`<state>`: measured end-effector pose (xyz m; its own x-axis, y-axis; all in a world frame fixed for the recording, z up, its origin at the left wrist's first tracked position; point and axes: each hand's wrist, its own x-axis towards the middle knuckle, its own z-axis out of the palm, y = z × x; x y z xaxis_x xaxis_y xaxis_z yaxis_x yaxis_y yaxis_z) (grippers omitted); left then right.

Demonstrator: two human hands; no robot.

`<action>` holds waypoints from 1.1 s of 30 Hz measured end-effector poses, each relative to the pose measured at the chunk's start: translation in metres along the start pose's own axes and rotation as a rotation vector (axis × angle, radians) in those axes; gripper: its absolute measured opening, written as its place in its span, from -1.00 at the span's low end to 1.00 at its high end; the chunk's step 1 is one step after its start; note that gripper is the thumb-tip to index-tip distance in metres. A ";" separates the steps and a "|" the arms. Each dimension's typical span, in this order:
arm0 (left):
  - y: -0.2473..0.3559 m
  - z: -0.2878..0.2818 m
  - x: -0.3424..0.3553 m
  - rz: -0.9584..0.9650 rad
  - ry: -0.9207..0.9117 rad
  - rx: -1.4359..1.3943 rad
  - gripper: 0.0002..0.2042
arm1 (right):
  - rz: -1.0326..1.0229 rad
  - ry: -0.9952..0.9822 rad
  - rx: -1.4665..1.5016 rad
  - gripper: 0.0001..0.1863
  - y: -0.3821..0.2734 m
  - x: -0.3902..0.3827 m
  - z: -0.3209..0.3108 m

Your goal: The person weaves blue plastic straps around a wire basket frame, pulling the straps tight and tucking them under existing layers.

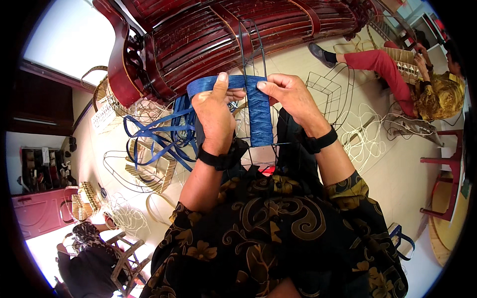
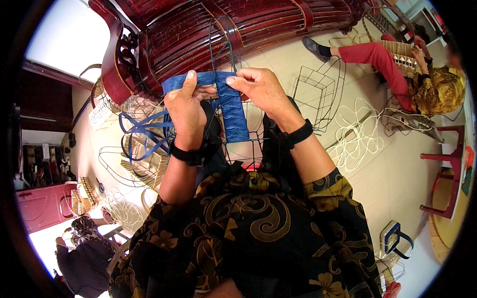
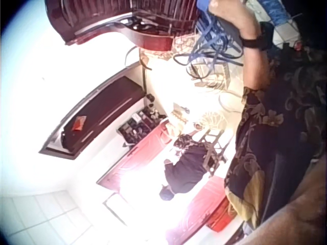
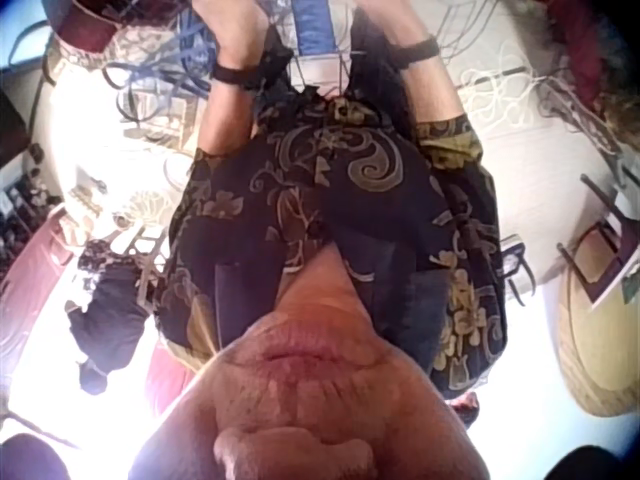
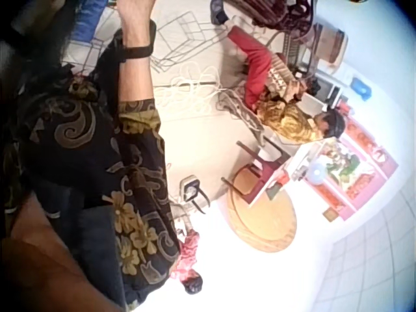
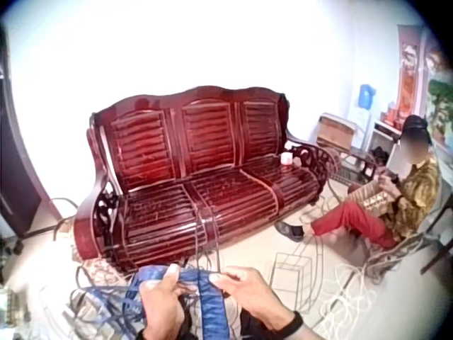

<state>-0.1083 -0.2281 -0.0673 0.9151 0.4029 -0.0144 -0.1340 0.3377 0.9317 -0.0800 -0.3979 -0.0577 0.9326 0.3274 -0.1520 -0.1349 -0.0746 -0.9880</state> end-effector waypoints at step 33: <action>0.021 0.006 -0.025 0.316 0.027 0.500 -0.66 | -0.278 0.269 -0.519 -0.80 -0.010 -0.021 0.003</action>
<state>-0.1320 -0.2359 -0.0452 0.8492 0.4426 0.2881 -0.1966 -0.2414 0.9503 -0.0990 -0.4011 -0.0451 0.9698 0.1579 0.1859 0.2403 -0.4886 -0.8388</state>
